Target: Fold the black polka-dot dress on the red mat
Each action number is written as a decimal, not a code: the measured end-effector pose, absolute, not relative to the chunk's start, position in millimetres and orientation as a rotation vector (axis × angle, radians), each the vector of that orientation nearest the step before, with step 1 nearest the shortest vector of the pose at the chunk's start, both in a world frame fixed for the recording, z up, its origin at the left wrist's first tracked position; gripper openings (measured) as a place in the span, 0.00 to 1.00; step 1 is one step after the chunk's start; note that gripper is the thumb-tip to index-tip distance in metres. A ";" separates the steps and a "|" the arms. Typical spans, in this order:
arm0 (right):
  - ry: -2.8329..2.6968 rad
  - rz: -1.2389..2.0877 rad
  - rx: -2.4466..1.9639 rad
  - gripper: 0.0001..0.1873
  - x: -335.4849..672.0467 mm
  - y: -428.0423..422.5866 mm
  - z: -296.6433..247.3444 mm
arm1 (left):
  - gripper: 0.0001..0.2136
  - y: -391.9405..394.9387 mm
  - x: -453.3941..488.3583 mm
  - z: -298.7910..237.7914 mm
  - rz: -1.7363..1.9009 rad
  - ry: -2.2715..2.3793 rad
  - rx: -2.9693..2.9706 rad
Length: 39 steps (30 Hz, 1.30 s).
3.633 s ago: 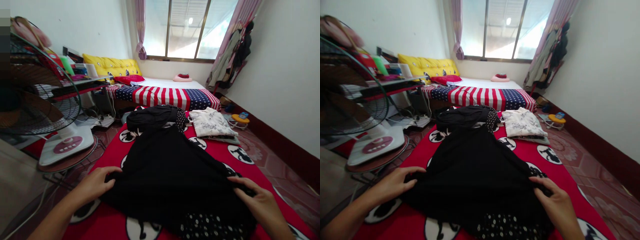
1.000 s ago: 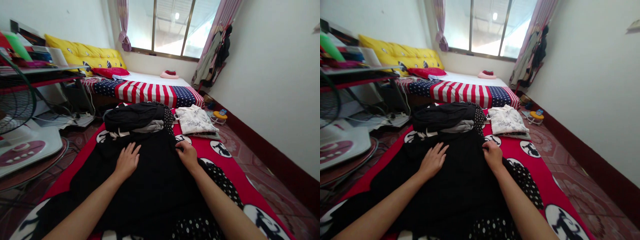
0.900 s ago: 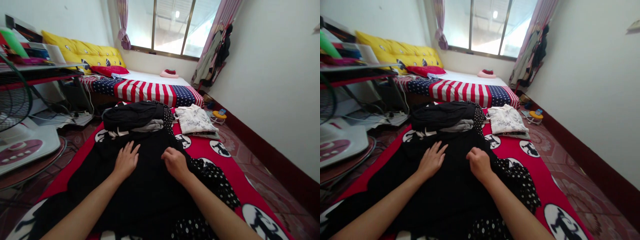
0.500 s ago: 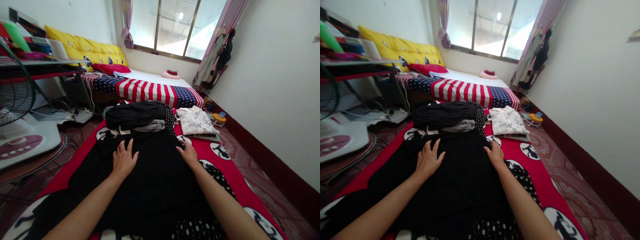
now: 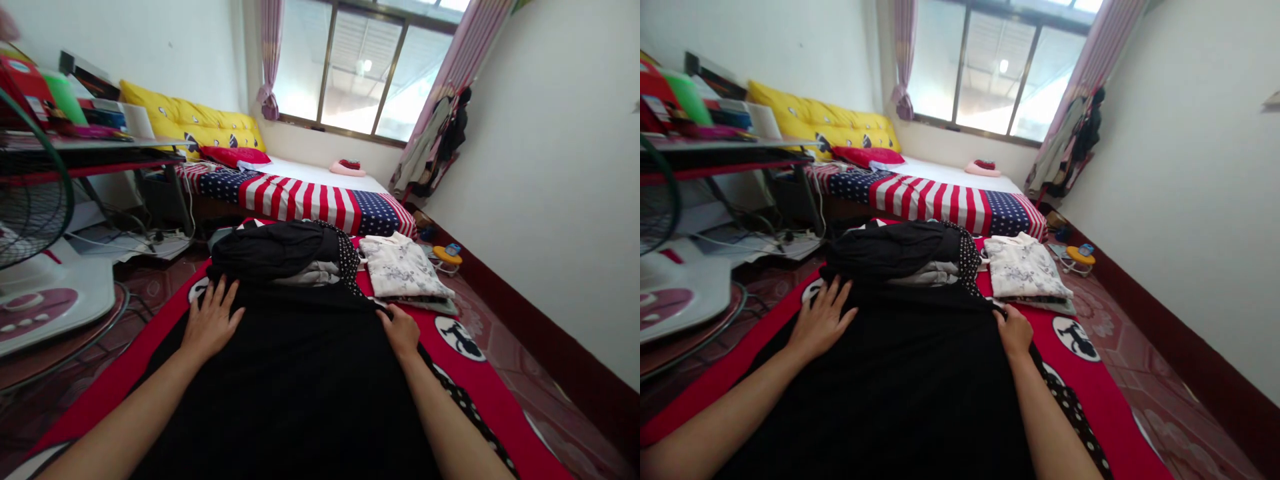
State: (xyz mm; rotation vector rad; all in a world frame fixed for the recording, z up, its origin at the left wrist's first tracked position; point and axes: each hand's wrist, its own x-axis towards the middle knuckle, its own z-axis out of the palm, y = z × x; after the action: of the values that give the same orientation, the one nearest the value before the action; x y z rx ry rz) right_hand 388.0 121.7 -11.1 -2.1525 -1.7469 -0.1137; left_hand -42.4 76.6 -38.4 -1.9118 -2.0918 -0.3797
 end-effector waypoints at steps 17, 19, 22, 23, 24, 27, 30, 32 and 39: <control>-2.213 -0.121 -2.200 0.23 385.7 99.7 17.0 | 0.35 63.1 -56.9 -32.4 -0.245 -2.118 -2.170; -2.282 -0.152 -2.085 0.29 398.9 81.3 20.0 | 0.35 51.5 -74.5 -33.1 -0.175 -2.089 -2.331; -2.309 -0.228 -1.784 0.28 426.6 44.6 13.7 | 0.38 26.0 -99.8 -33.6 -0.211 -2.078 -2.438; -2.290 -0.243 -1.707 0.26 436.3 32.6 8.9 | 0.40 16.9 -105.6 -33.2 -0.249 -2.090 -2.422; -2.265 -0.244 -1.668 0.25 445.3 21.9 3.5 | 0.41 8.4 -109.7 -32.4 -0.289 -2.106 -2.384; -2.167 -0.179 -1.746 0.26 463.7 2.0 -10.1 | 0.42 -8.6 -111.6 -26.8 -0.399 -2.190 -2.247; -2.077 0.012 -1.964 0.29 467.6 2.7 -9.7 | 0.36 -9.2 -103.2 -14.3 -0.481 -2.362 -2.254; -2.052 0.147 -1.979 0.21 465.6 12.2 -2.0 | 0.26 -2.4 -95.9 -2.4 -0.586 -2.361 -2.283; -1.754 -0.109 -1.696 0.14 456.4 50.6 13.4 | 0.21 19.3 -81.7 20.7 -0.752 -2.136 -1.925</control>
State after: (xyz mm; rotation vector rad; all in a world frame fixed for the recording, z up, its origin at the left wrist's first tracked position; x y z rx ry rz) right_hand 456.4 50.6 13.4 -1.6956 -1.7543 -0.1094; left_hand -81.7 19.3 20.7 -1.9247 -2.1357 -0.7518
